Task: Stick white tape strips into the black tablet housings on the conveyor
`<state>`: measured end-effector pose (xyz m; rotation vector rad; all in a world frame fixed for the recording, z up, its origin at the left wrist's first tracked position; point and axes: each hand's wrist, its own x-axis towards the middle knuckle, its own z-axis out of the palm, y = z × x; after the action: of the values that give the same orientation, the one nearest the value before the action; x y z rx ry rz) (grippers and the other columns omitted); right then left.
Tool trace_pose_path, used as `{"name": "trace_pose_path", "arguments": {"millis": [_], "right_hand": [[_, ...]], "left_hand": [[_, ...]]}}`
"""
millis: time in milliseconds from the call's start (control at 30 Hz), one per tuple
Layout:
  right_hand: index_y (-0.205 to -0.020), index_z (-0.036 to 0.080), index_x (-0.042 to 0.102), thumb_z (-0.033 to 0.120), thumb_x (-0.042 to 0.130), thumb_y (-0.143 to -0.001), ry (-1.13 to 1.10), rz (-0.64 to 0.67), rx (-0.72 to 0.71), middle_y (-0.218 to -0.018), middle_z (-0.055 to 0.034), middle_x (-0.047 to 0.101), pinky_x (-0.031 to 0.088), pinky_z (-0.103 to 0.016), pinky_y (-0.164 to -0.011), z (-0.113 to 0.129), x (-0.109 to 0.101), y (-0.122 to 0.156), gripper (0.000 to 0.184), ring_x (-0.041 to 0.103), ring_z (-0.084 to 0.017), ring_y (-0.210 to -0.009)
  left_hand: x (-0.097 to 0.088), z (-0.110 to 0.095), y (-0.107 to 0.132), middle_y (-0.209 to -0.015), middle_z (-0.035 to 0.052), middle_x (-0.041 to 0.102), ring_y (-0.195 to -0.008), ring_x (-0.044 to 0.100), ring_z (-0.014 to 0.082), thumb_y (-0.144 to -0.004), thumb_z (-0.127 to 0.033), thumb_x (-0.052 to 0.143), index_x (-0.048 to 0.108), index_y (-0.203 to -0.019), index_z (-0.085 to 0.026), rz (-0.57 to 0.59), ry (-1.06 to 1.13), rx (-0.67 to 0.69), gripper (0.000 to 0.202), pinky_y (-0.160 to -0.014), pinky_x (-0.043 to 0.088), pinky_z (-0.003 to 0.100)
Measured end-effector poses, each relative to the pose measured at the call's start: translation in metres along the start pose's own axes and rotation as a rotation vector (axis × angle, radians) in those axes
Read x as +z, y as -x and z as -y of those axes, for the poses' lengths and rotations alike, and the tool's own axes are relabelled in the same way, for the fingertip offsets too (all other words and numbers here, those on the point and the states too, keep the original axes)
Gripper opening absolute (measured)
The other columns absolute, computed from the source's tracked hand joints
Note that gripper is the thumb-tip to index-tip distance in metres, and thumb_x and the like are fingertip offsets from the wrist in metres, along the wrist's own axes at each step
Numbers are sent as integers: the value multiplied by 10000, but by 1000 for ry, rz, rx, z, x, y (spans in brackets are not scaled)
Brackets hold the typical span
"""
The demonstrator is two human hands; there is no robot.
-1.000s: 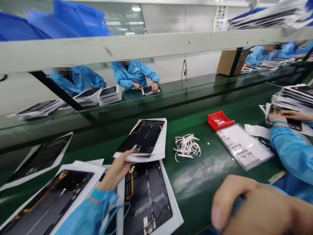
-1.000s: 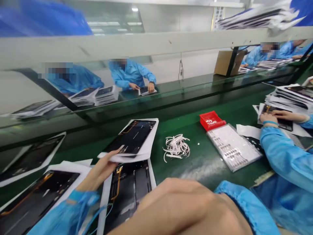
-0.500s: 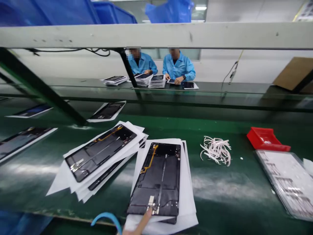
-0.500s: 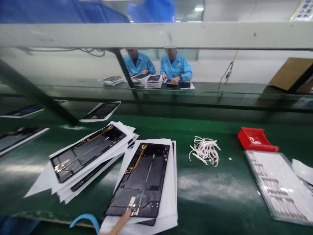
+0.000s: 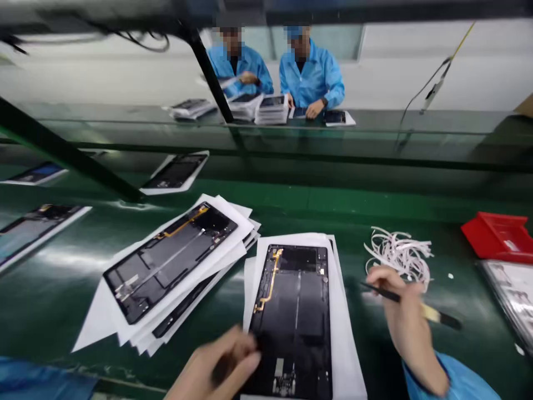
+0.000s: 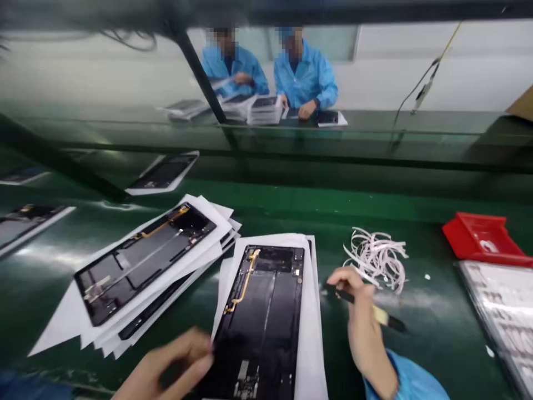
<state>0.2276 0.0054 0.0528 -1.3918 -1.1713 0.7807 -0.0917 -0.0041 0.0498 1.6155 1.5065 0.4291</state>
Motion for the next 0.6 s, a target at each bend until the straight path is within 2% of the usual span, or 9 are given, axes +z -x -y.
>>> {"name": "trace_pose_path", "arguments": {"millis": [67,133,167,233,333,433,600], "right_hand": [[-828,227,554,590,262,-1009,38,58,120,-741,-4,529,456,-261,-576,-11,23,-8,500,506,-136,-623],[-825,222,536,522,449,-986,59,146,182,-725,23,521,468,-242,-601,-19,37,-10,351,520,-121,-637],[-841,222,538,480,533,-959,43,173,192,-753,24,548,492,-243,-648,-21,42,-10,284,560,-122,-688],[-870,223,555,393,642,-907,-12,181,185,-821,15,613,530,-258,-743,-24,48,-11,194,630,-133,-791],[-834,218,589,239,681,-883,-37,137,118,-853,-1,664,547,-256,-759,-27,51,-10,106,667,-135,-826],[-804,213,613,126,675,-869,15,94,27,-829,-14,670,542,-267,-712,-30,50,-7,125,663,-144,-799],[-830,218,645,46,666,-847,61,115,-21,-828,-18,677,539,-289,-693,-34,48,-2,175,668,-157,-777]], "left_hand": [[7,-28,-49,-790,16,649,-727,609,198,-879,-507,593,671,-1018,-274,51,-44,153,282,-701,505,285],[22,-44,-92,-1000,39,659,-909,615,219,-894,-399,615,604,-1237,-281,50,-77,338,363,-858,499,333],[30,-48,-109,-1084,47,645,-991,605,226,-907,-368,615,578,-1287,-288,73,-93,397,390,-924,479,358],[42,-50,-131,-1145,50,628,-1065,592,230,-929,-341,614,589,-1290,-294,117,-98,486,365,-966,464,375],[50,-48,-141,-1043,44,654,-978,628,201,-957,-318,595,688,-1132,-257,138,-31,561,207,-866,504,324],[50,-47,-139,-928,33,664,-866,638,173,-959,-282,601,718,-955,-218,100,45,616,134,-773,509,298],[49,-49,-136,-904,19,630,-851,602,167,-941,-160,591,655,-918,-197,99,1,634,77,-775,485,316]]}}
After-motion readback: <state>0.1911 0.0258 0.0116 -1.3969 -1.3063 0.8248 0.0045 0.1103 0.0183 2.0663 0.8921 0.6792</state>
